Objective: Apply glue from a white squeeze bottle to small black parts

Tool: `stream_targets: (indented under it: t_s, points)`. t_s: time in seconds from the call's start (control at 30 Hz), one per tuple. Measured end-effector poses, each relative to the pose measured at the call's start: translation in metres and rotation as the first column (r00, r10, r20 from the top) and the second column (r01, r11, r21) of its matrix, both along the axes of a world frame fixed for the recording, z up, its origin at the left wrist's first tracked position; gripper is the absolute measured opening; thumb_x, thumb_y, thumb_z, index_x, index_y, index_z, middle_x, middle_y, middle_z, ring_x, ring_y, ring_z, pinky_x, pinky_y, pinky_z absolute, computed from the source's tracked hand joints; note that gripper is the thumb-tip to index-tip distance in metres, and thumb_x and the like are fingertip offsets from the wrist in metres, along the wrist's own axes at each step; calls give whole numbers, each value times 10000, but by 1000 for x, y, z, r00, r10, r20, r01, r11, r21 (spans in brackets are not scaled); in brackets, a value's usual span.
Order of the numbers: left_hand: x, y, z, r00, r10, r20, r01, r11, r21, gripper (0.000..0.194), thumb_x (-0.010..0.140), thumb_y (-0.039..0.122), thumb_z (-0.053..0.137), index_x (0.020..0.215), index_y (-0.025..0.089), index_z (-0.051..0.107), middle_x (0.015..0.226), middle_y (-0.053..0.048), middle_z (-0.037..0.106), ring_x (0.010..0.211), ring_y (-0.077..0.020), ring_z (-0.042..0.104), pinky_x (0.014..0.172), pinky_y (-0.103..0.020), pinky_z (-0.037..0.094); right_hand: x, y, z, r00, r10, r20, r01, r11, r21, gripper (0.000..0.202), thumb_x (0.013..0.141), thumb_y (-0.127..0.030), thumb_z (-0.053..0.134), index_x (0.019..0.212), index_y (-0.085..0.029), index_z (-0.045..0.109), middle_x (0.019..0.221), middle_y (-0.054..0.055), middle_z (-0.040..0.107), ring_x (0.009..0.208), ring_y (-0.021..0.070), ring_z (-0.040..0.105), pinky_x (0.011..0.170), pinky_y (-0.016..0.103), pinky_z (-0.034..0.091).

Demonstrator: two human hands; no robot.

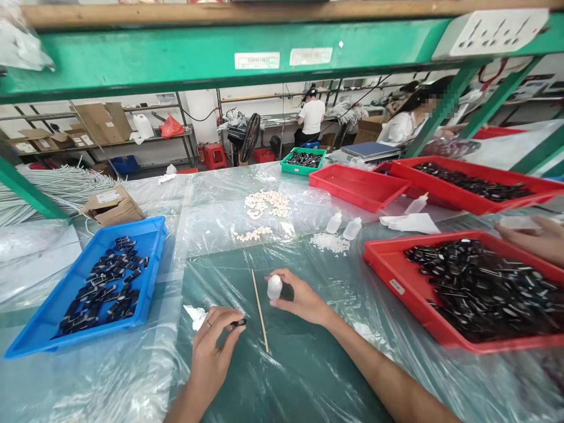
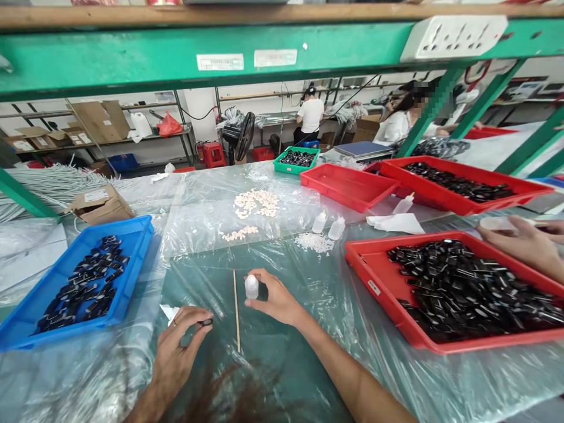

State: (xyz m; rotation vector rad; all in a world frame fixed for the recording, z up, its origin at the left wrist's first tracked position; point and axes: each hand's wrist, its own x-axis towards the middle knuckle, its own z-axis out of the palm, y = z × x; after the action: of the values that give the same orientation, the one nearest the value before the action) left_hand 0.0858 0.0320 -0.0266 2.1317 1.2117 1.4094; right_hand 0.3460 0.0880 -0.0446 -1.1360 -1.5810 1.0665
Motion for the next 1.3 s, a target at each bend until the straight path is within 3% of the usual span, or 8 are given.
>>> stream_targets:
  t_s: [0.1,0.2,0.4,0.57,0.73,0.87,1.07,1.3]
  points:
    - [-2,-1,-1,1000,11,15,-11,1000,-13,158,904,419,597,940,290,682,849,-27,702,706,-206,667,632,-299,570,16,21,-1,999,-25,40,24,999,26,431,782,-318,699,1177,-215,560,1185,59,628,1049,212,615,898,391,511]
    - [-4,-1,-3,999,19,26,-18,1000,-24,138,897,415,608,954,306,670,835,-15,689,677,-197,673,591,-277,578,19,66,-1,983,-167,82,162,985,60,210,918,-293,513,1074,-182,601,1086,45,646,914,151,644,811,332,538]
    - [-7,2,-8,1000,-3,15,4,999,-48,68,876,345,647,944,336,652,810,-13,683,646,-221,659,565,-318,594,-13,156,18,940,-321,114,304,942,145,233,932,-294,483,1079,-153,595,1081,43,632,897,141,645,795,317,544]
    - [-11,3,-3,1000,21,17,-20,999,-44,71,885,331,643,956,331,649,806,-15,687,655,-216,650,587,-320,585,-25,172,31,933,-346,99,324,927,188,210,905,-284,545,1075,-172,596,1071,37,639,891,153,645,769,310,552]
    - [-11,2,-1,993,6,114,5,995,-95,63,888,324,637,947,312,657,792,-7,688,651,-187,654,595,-280,569,-6,134,38,940,-333,80,309,925,221,163,915,-285,526,929,-163,633,893,1,664,736,106,645,655,231,539]
    - [-6,-4,-12,976,-104,193,158,945,-287,113,933,292,563,1032,311,616,838,4,709,659,-166,701,574,-230,571,-5,58,50,956,-294,9,282,923,261,191,833,-333,631,888,-150,623,762,-15,643,640,101,621,607,235,526]
    - [-1,-15,-25,961,-192,201,260,879,-401,140,948,292,555,1088,293,556,784,31,677,528,-108,635,545,-195,536,-54,-52,57,990,-117,-76,134,951,277,40,754,-285,709,769,-253,690,838,21,664,760,169,660,637,243,555]
    - [0,-16,-15,970,-203,131,239,883,-403,76,936,271,588,1005,274,556,720,59,630,536,-102,610,551,-187,500,-72,-73,44,994,-50,-96,74,963,260,110,783,-204,684,840,-292,719,865,11,705,769,165,695,665,224,577]
